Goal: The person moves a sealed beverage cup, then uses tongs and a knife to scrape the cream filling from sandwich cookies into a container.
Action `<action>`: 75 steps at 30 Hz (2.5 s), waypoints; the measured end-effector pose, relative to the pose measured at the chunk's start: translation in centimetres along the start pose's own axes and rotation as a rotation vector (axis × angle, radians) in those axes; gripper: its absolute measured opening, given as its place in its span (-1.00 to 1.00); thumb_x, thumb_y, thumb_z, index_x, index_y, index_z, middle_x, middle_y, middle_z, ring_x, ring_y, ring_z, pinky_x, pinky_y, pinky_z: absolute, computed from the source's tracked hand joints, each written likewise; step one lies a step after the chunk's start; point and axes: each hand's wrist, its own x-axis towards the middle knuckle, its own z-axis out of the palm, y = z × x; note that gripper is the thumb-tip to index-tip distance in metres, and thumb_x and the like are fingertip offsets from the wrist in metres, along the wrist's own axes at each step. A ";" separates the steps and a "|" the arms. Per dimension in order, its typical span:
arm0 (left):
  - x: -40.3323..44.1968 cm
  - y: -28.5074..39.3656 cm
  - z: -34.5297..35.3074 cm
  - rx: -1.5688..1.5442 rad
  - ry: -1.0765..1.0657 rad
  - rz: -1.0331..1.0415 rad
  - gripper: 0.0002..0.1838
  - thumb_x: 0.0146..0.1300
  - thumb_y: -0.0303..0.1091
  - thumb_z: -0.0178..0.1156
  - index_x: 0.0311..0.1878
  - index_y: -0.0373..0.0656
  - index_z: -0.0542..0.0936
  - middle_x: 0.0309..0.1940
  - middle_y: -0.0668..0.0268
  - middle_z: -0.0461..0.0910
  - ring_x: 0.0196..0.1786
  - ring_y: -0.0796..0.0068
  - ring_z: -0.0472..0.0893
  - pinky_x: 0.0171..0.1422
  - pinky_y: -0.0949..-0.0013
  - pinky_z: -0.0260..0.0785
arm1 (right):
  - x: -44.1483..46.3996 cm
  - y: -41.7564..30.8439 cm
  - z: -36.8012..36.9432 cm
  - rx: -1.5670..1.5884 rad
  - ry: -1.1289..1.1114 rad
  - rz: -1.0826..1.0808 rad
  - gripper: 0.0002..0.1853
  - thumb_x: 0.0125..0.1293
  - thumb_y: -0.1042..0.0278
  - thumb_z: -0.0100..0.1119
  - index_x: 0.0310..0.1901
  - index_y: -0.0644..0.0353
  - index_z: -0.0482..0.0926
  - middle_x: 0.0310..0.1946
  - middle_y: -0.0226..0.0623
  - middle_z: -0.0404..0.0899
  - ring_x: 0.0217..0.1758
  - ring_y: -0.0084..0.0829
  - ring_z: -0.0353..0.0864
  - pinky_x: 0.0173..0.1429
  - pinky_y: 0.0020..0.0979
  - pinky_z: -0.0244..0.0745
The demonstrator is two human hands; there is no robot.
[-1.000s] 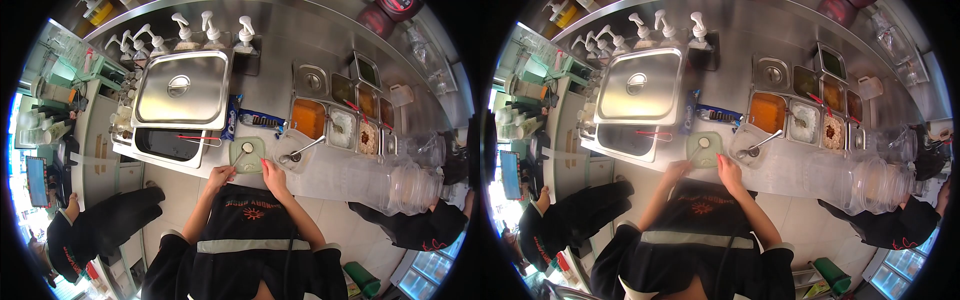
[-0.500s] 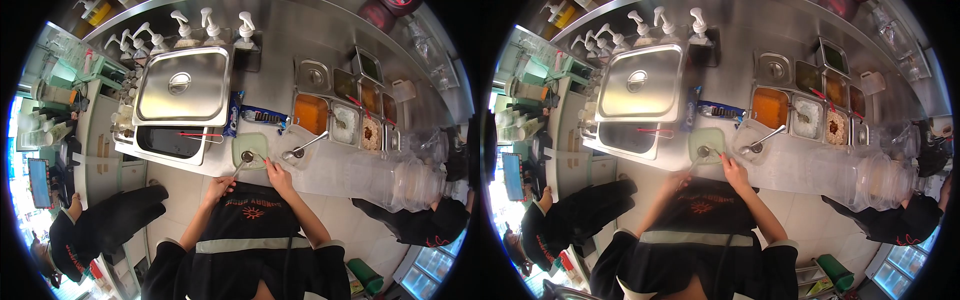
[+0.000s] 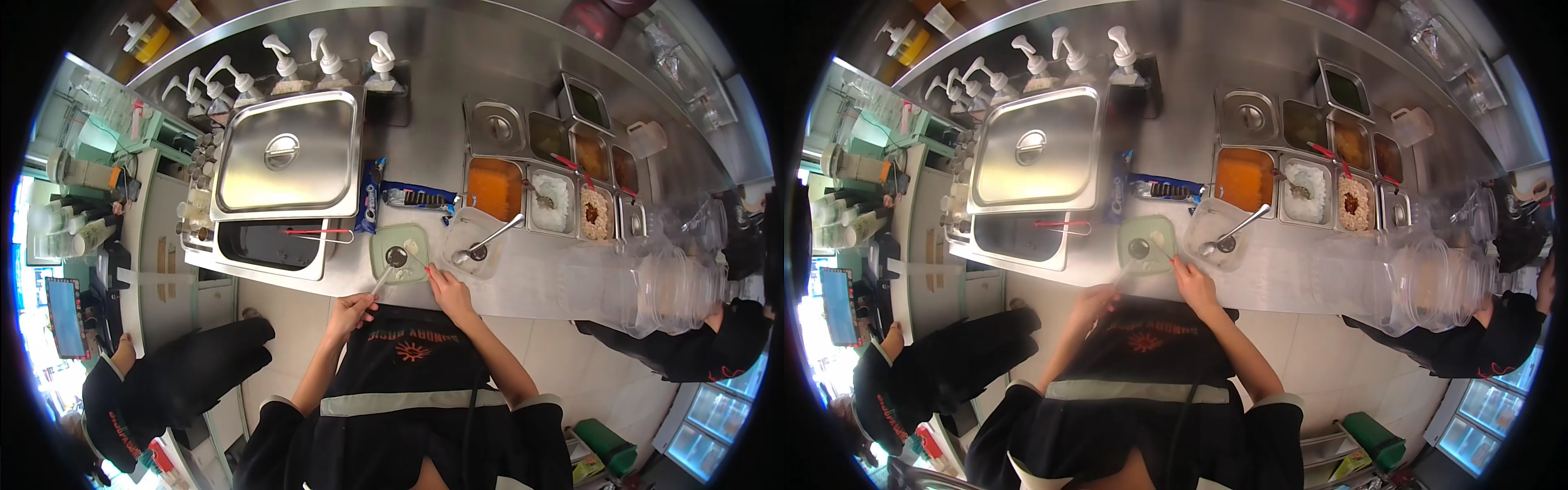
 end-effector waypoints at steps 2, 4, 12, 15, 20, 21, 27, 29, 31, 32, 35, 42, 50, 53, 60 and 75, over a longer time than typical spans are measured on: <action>-0.9 2.2 1.0 0.029 -0.083 0.067 -0.74 0.23 -0.25 0.08 -0.19 -0.25 0.58 -0.46 0.41 0.56 -0.59 0.74 0.44 -0.61 0.69 0.13 | -0.5 0.3 0.1 0.060 -0.010 0.023 -0.69 0.18 0.30 0.04 -0.02 0.05 0.46 -0.52 -0.23 0.44 -0.60 -0.13 0.50 -0.54 -0.23 0.45; -0.8 3.9 2.8 0.068 -0.182 0.087 -0.72 0.23 -0.23 0.08 -0.18 -0.26 0.58 -0.45 0.41 0.56 -0.58 0.74 0.45 -0.61 0.69 0.13 | -0.9 0.7 0.0 0.094 -0.029 0.041 -0.70 0.18 0.29 0.04 -0.02 0.03 0.46 -0.51 -0.21 0.45 -0.57 -0.11 0.50 -0.50 -0.20 0.45; 3.2 5.6 5.5 0.237 -0.031 0.241 -0.67 0.18 -0.16 0.12 -0.19 -0.28 0.56 -0.43 0.29 0.57 -0.48 0.53 0.57 -0.52 0.51 0.30 | -1.2 1.0 -0.6 0.130 0.011 0.058 -0.69 0.16 0.27 0.06 -0.03 0.04 0.47 -0.46 -0.21 0.48 -0.50 -0.12 0.52 -0.45 -0.21 0.46; 9.1 3.1 3.2 0.600 0.314 0.523 -0.67 0.15 -0.17 0.12 -0.21 -0.28 0.55 -0.46 0.14 0.58 -0.45 0.25 0.60 -0.42 0.30 0.37 | -1.5 1.3 -0.6 0.157 0.004 0.074 -0.69 0.15 0.28 0.07 -0.04 0.05 0.47 -0.45 -0.21 0.49 -0.48 -0.12 0.52 -0.44 -0.22 0.46; 11.0 5.0 3.7 0.858 0.455 0.636 -0.72 0.13 -0.16 0.09 -0.27 -0.19 0.56 -0.47 0.05 0.57 -0.40 0.02 0.57 -0.34 0.12 0.40 | -1.5 1.3 -1.0 0.151 -0.016 0.095 -0.70 0.17 0.27 0.05 -0.04 0.06 0.46 -0.44 -0.18 0.50 -0.47 -0.10 0.52 -0.42 -0.19 0.46; 11.5 5.1 3.8 0.884 0.466 0.635 -0.72 0.14 -0.15 0.08 -0.28 -0.17 0.56 -0.47 0.07 0.58 -0.41 0.03 0.57 -0.35 0.12 0.40 | -1.5 1.3 -1.0 0.140 -0.023 0.103 -0.70 0.17 0.26 0.04 -0.05 0.06 0.46 -0.45 -0.18 0.50 -0.46 -0.09 0.52 -0.42 -0.19 0.45; 10.9 6.3 4.8 0.970 0.487 0.643 -0.76 0.16 -0.17 0.05 -0.36 -0.15 0.55 -0.50 0.09 0.57 -0.43 0.05 0.57 -0.38 0.10 0.41 | -1.7 1.3 -1.1 0.145 -0.028 0.114 -0.72 0.18 0.26 0.03 -0.06 0.06 0.46 -0.45 -0.17 0.50 -0.45 -0.08 0.53 -0.40 -0.18 0.46; 11.0 6.5 4.9 0.999 0.510 0.637 -0.76 0.16 -0.17 0.05 -0.38 -0.15 0.54 -0.51 0.08 0.57 -0.43 0.04 0.57 -0.39 0.09 0.41 | -1.7 1.3 -1.1 0.151 -0.029 0.118 -0.72 0.18 0.26 0.03 -0.06 0.07 0.46 -0.45 -0.17 0.50 -0.46 -0.08 0.53 -0.40 -0.18 0.46; 11.7 6.3 4.8 1.033 0.536 0.626 -0.76 0.16 -0.17 0.05 -0.40 -0.15 0.55 -0.51 0.06 0.57 -0.43 0.03 0.57 -0.39 0.09 0.41 | -1.7 1.3 -1.1 0.156 -0.027 0.115 -0.71 0.17 0.26 0.03 -0.06 0.07 0.46 -0.45 -0.17 0.50 -0.46 -0.09 0.53 -0.41 -0.18 0.46; 12.0 6.3 4.7 1.034 0.536 0.611 -0.76 0.16 -0.18 0.05 -0.40 -0.15 0.55 -0.51 0.06 0.56 -0.44 0.02 0.57 -0.39 0.09 0.41 | -1.7 1.4 -1.0 0.159 -0.025 0.112 -0.71 0.17 0.26 0.04 -0.06 0.07 0.46 -0.46 -0.18 0.50 -0.47 -0.09 0.53 -0.41 -0.17 0.46; 12.2 6.2 4.3 1.030 0.537 0.607 -0.76 0.16 -0.19 0.04 -0.41 -0.15 0.55 -0.51 0.05 0.56 -0.45 0.00 0.57 -0.39 0.07 0.41 | -1.7 1.3 -1.1 0.151 -0.041 0.125 -0.72 0.17 0.26 0.04 -0.07 0.08 0.47 -0.45 -0.18 0.51 -0.46 -0.09 0.53 -0.40 -0.18 0.46; 7.6 3.2 2.1 1.199 0.419 0.757 -0.82 0.14 -0.21 0.07 -0.36 -0.10 0.54 -0.51 0.17 0.57 -0.53 0.09 0.56 -0.50 0.14 0.42 | -1.6 0.8 -1.8 0.223 0.075 0.213 -0.76 0.15 0.30 0.10 -0.15 0.15 0.51 -0.34 -0.16 0.57 -0.36 -0.10 0.55 -0.30 -0.25 0.48; 4.5 2.4 -1.6 1.643 0.140 1.004 -0.89 0.13 -0.31 0.04 -0.36 -0.13 0.48 -0.58 0.34 0.48 -0.62 0.37 0.56 -0.61 0.35 0.38 | -1.6 0.0 -3.1 0.045 0.103 0.018 -0.79 0.06 0.35 0.15 -0.21 0.05 0.54 -0.48 -0.37 0.50 -0.43 -0.29 0.48 -0.37 -0.33 0.30; 4.7 2.5 -2.1 1.767 0.073 1.053 -0.88 0.11 -0.29 0.04 -0.30 -0.07 0.46 -0.56 0.36 0.44 -0.58 0.41 0.52 -0.59 0.31 0.32 | -1.2 -0.5 -3.0 -0.052 0.104 -0.080 -0.78 0.01 0.36 0.18 -0.23 0.00 0.56 -0.50 -0.45 0.45 -0.43 -0.40 0.44 -0.37 -0.38 0.25; 4.3 4.8 -2.2 1.912 -0.050 1.133 -0.87 -0.01 -0.39 0.06 -0.36 -0.18 0.47 -0.53 0.33 0.46 -0.58 0.44 0.54 -0.60 0.40 0.34 | -0.8 -1.2 -3.1 -0.161 0.121 -0.137 -0.79 0.01 0.35 0.14 -0.25 -0.09 0.55 -0.53 -0.53 0.36 -0.45 -0.49 0.39 -0.40 -0.40 0.20; 5.3 5.3 -2.3 1.892 -0.071 1.176 -0.94 -0.01 -0.41 0.05 -0.44 -0.15 0.43 -0.56 0.32 0.42 -0.58 0.41 0.53 -0.68 0.34 0.32 | -0.2 -1.1 -2.1 -0.093 0.070 -0.119 -0.80 0.03 0.41 0.07 -0.26 -0.04 0.54 -0.56 -0.45 0.37 -0.52 -0.40 0.46 -0.48 -0.35 0.36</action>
